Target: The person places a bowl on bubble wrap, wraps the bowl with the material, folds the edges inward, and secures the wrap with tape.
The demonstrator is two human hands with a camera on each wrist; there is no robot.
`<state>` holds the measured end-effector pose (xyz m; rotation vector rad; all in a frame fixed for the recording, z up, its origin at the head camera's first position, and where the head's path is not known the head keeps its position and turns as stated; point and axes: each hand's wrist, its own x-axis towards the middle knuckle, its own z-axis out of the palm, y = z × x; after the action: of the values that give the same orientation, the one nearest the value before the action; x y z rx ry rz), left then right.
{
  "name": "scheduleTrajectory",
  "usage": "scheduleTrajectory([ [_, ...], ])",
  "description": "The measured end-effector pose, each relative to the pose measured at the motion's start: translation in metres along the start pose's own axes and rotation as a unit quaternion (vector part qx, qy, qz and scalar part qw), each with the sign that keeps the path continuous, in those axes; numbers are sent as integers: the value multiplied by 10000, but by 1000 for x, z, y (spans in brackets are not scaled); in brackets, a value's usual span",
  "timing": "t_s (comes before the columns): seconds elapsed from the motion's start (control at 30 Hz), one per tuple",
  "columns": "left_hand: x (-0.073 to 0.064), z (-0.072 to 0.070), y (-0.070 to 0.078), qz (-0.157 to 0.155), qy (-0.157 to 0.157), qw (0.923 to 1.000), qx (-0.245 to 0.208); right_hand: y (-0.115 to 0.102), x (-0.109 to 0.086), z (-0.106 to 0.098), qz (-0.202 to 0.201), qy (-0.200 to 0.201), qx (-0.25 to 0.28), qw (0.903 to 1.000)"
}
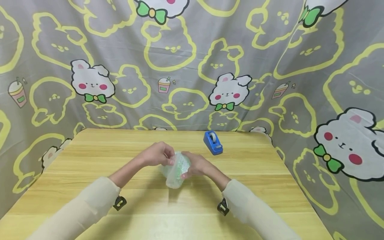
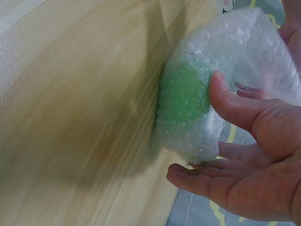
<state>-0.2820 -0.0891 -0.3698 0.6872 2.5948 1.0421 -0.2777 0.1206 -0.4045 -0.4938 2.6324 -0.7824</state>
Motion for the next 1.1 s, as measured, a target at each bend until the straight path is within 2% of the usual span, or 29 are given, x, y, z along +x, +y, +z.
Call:
scheduleTrajectory([
  [0.07,4,5,-1,145,353,9989,279,0,-1,0,19,11,-3,10000],
  [0.17,11,12,-8,153,807,9956,446,-1,-2,0,79,34,-6,10000],
  [0.33,20,22,-21,210,1212,9908,559,-1,-2,1,181,76,-57,9998],
  [0.47,26,27,-28,286,1198,9911,500,0,-1,2,235,96,-79,9996],
  [0.63,33,31,-32,94,968,9950,206,0,-1,3,151,146,24,9998],
  [0.77,34,32,-34,30,994,9950,43,0,-2,1,49,31,119,9999],
  [0.83,35,32,-34,-8,1041,9946,-46,0,-2,0,-32,-122,148,9998],
  [0.93,35,33,-36,-69,1113,9937,-121,0,-1,-3,-374,-522,438,9970],
  [1.1,34,35,-35,-125,1224,9923,-122,7,6,1,-986,-1211,699,9853],
])
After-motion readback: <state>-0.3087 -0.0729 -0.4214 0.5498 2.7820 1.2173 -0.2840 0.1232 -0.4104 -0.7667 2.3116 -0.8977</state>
